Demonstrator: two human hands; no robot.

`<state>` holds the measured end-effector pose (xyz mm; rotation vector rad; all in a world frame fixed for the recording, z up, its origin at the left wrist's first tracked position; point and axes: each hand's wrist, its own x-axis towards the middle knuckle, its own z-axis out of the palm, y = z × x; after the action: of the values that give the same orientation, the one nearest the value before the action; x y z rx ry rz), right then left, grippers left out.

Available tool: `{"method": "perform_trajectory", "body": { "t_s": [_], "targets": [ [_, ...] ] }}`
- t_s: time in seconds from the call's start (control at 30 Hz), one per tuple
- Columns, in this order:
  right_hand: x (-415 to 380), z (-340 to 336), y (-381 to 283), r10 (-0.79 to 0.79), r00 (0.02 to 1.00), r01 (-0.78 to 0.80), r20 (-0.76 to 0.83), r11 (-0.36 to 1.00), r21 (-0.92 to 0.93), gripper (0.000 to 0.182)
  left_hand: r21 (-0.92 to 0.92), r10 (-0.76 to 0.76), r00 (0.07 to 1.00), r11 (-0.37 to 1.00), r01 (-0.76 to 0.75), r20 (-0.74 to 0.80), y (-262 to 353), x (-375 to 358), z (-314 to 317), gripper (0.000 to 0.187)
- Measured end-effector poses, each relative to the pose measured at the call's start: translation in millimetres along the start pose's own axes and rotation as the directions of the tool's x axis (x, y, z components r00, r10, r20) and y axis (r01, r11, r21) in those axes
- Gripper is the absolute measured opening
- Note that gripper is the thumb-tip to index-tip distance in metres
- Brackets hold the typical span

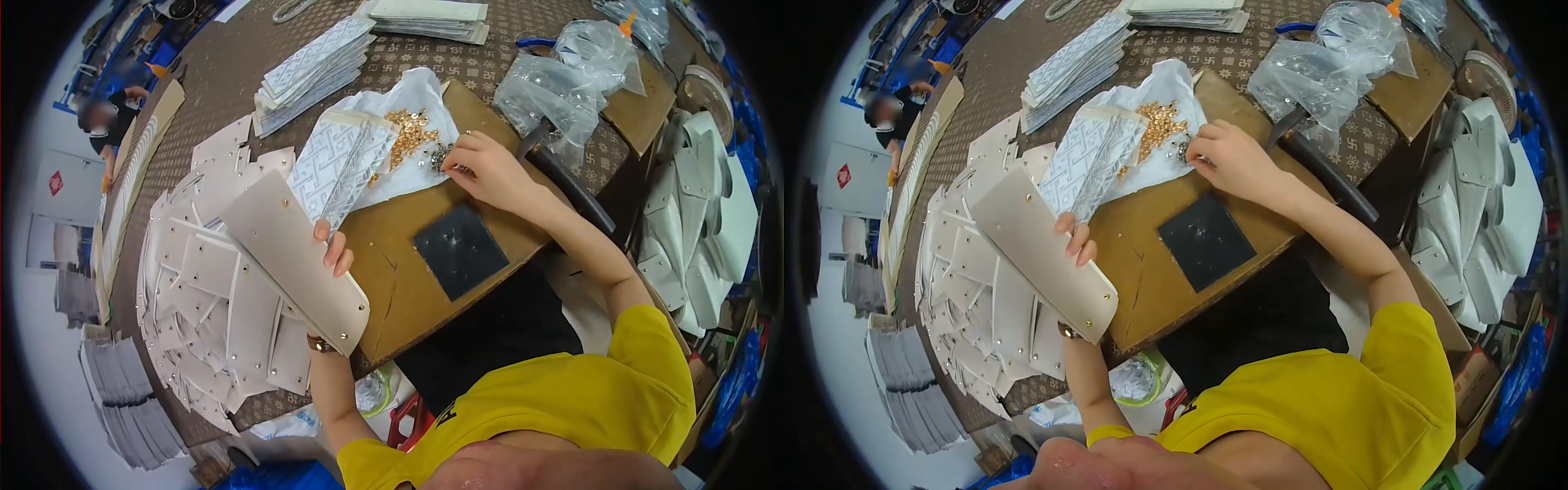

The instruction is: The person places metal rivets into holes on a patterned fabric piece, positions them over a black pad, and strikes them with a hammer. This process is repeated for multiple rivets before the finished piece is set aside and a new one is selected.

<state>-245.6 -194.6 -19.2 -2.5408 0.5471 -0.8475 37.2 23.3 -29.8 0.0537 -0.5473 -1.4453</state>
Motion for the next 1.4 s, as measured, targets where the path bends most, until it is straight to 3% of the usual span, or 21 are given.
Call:
{"method": "perform_trajectory", "body": {
  "t_s": [0.3,0.43,0.53,0.67,0.83,0.97,1.03,1.13,1.2,1.3,1.4],
  "targets": [
    [17,18,5,-0.122,0.991,0.115,-0.049,0.986,-0.119,0.009,0.023,0.009,1.000,1.000,-0.009,-0.001,-1,-2,-6,0.044],
    [38,15,16,-0.042,0.997,0.022,-0.069,0.961,-0.275,0.008,0.026,-0.006,1.000,1.000,0.006,-0.006,1,-4,-14,0.045],
    [49,17,25,0.038,0.999,-0.034,0.016,0.984,-0.176,0.008,0.041,-0.005,1.000,0.999,0.005,0.008,2,-4,-16,0.045],
    [50,43,19,-0.079,0.996,0.083,0.027,0.971,-0.226,0.008,0.075,-0.003,1.000,0.997,0.002,0.020,0,-3,-13,0.045],
    [50,47,14,-0.096,0.995,0.088,-0.027,0.974,-0.209,0.008,0.122,-0.028,1.000,0.992,0.027,0.003,0,2,-7,0.044],
    [31,22,-3,-0.094,0.993,0.109,0.070,0.963,-0.247,0.011,0.181,-0.003,1.000,0.983,0.000,0.019,5,1,3,0.045],
    [10,2,-23,-0.149,0.983,0.164,0.109,0.976,-0.144,0.011,0.194,0.017,1.000,0.981,-0.020,0.016,9,3,10,0.046],
    [-20,-15,-42,-0.189,0.967,0.200,0.173,0.978,-0.054,0.012,0.449,0.151,0.984,0.876,-0.176,0.091,12,2,27,0.040],
    [-45,-16,-51,-0.235,0.949,0.238,0.209,0.971,0.013,0.012,0.504,0.148,0.989,0.854,-0.126,-0.004,10,-8,34,0.038],
    [-68,-9,-53,-0.252,0.948,0.262,0.193,0.965,-0.025,0.012,0.630,0.162,0.980,0.775,-0.055,-0.113,1,-7,46,0.036],
    [-69,-13,-49,-0.233,0.963,0.242,0.139,0.969,-0.052,0.012,0.819,0.425,0.842,0.573,0.034,-0.332,-28,0,65,0.035]
  ]
}}
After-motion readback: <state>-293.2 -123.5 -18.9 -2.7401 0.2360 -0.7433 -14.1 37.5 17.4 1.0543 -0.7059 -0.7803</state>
